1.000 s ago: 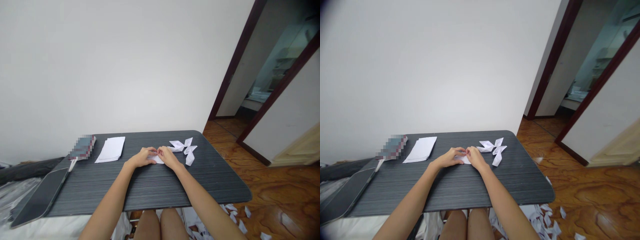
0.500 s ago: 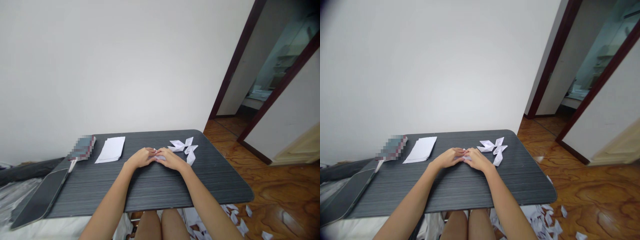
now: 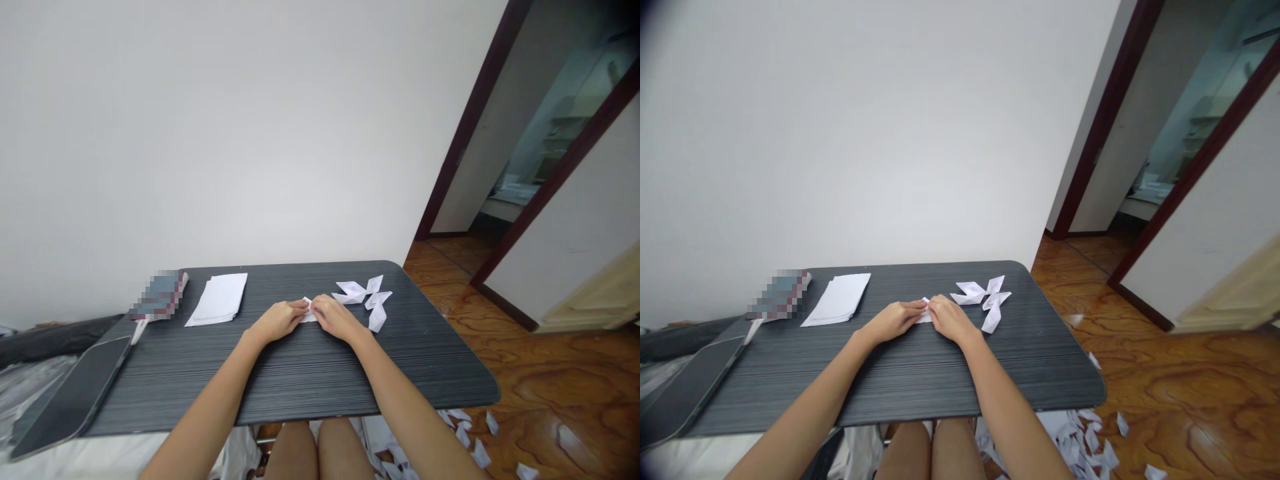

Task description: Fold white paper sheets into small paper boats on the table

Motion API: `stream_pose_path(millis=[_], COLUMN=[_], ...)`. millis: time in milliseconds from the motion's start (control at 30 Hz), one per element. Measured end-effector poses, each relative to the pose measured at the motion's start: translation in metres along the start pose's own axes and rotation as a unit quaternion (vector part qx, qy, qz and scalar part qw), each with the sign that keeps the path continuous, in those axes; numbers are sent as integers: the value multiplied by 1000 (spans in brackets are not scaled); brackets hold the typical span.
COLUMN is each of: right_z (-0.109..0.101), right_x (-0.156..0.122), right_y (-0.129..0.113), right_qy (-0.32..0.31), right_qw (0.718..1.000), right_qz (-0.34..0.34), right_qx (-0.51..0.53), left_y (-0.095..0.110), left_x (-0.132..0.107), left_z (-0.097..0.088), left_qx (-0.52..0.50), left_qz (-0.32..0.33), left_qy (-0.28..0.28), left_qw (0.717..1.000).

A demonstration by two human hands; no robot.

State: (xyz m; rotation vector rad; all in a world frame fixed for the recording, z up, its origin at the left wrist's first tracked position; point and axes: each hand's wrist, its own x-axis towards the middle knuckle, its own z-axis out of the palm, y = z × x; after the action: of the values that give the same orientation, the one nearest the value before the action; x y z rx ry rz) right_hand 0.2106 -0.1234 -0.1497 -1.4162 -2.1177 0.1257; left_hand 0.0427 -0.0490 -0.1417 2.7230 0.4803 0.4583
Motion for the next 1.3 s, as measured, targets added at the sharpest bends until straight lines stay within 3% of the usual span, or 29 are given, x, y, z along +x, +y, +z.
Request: stream_pose_path(millis=[167,367,500,667,800,900,1033,1167,1300], right_z=[4,10,12,14,14,12,9,11,15], right_x=[2,4,3,5,8,7,3,0,-1], right_y=[7,18,22,25,22,13,-7,-24,-29], right_qy=[3,39,36,22,3,23,69,-6,-29], right_qw=[998,992,991,990,988,987,990,995,992], right_qz=[-5,82,104,130,149,158,116,21,23], right_qx=[68,83,77,50,32,22,-48,-97,-122], left_y=[-8,-20,-24,-22,-19,-15,-4,3,-3], left_x=[0,-1,-3,-1,0,-1,-2,-1,-3], left_z=[1,-3,-5,-1,3,5,7,9,6], left_qx=[-12,-75,-85,-29,39,93,148,132,110], left_qz=[-19,-83,-145,-185,-170,-177,-221,-236,-287], left_qy=[37,45,52,74,73,60,64,62,70], left_qw=[999,993,985,980,982,978,962,961,949])
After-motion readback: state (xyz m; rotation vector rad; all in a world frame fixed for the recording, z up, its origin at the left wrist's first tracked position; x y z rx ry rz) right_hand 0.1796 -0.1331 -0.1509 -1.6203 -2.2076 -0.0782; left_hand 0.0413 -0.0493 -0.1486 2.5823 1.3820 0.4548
